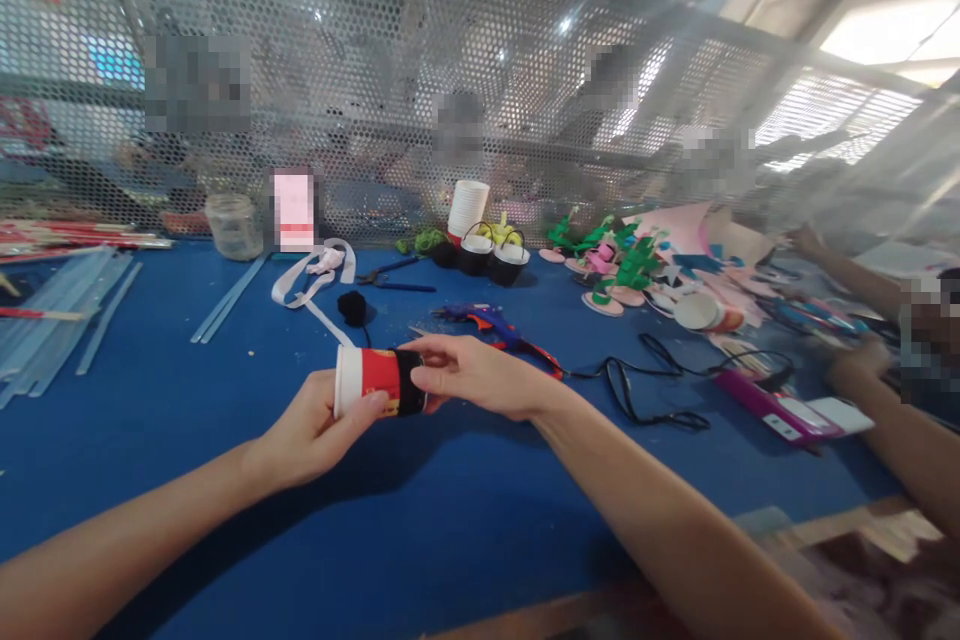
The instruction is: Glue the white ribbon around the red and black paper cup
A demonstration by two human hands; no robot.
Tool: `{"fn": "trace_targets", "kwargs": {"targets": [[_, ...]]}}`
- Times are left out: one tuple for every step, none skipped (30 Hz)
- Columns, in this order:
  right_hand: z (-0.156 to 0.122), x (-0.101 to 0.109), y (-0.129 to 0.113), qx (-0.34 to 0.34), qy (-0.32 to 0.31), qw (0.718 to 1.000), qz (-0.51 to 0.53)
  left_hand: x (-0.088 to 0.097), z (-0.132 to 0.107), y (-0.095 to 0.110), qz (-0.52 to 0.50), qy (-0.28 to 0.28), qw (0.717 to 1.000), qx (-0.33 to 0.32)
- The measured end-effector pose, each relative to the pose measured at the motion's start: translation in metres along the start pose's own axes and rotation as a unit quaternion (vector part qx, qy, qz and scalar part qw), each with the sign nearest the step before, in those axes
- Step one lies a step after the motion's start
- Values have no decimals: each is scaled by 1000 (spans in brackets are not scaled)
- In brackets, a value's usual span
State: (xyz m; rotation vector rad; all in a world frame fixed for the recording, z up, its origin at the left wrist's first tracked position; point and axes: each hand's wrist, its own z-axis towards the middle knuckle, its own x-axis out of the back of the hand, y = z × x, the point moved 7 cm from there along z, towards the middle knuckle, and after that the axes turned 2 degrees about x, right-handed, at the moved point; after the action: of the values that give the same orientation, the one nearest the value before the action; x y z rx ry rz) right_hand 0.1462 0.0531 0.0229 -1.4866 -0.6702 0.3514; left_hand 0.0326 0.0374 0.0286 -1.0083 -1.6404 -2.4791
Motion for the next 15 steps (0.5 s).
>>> {"fn": "trace_targets", "kwargs": {"targets": [[-1,0,3,5,17,1000,7,-1,1,-3,-21,-6,1000,22],[-3,1,6,9,36,999,4,-3,2,-7,-53,-10,997,55],[-4,2,8,15,57,998,-8,-4,2,-13,-97,-13,991,95],[-5,3,9,24,75,997,-27,-6,3,-19,-149,-14,979,137],[-6,2,9,37,89,994,-50,-8,3,-25,-202,-13,964,174],[-7,1,7,54,99,991,-76,-9,3,-30,-250,-9,947,204],[-8,0,5,71,107,986,-103,-10,3,-33,-288,-5,931,225],[-9,-2,3,87,114,981,-130,-11,3,-36,-314,1,919,240],[-10,-4,1,101,119,975,-155,-11,3,-38,-327,10,911,249],[-11,-5,-2,114,123,969,-180,-10,3,-39,-331,19,908,255],[-11,-7,-5,128,126,963,-204,-10,2,-40,-325,25,910,258],[-12,-8,-7,141,126,957,-222,-9,1,-40,-311,29,914,257],[-12,-10,-9,154,125,951,-236,-9,0,-39,-292,29,922,254],[-13,-11,-12,166,125,947,-244,-10,0,-39,-268,24,931,249],[-13,-12,-13,178,124,944,-247,-10,-1,-37,-241,14,940,242]]}}
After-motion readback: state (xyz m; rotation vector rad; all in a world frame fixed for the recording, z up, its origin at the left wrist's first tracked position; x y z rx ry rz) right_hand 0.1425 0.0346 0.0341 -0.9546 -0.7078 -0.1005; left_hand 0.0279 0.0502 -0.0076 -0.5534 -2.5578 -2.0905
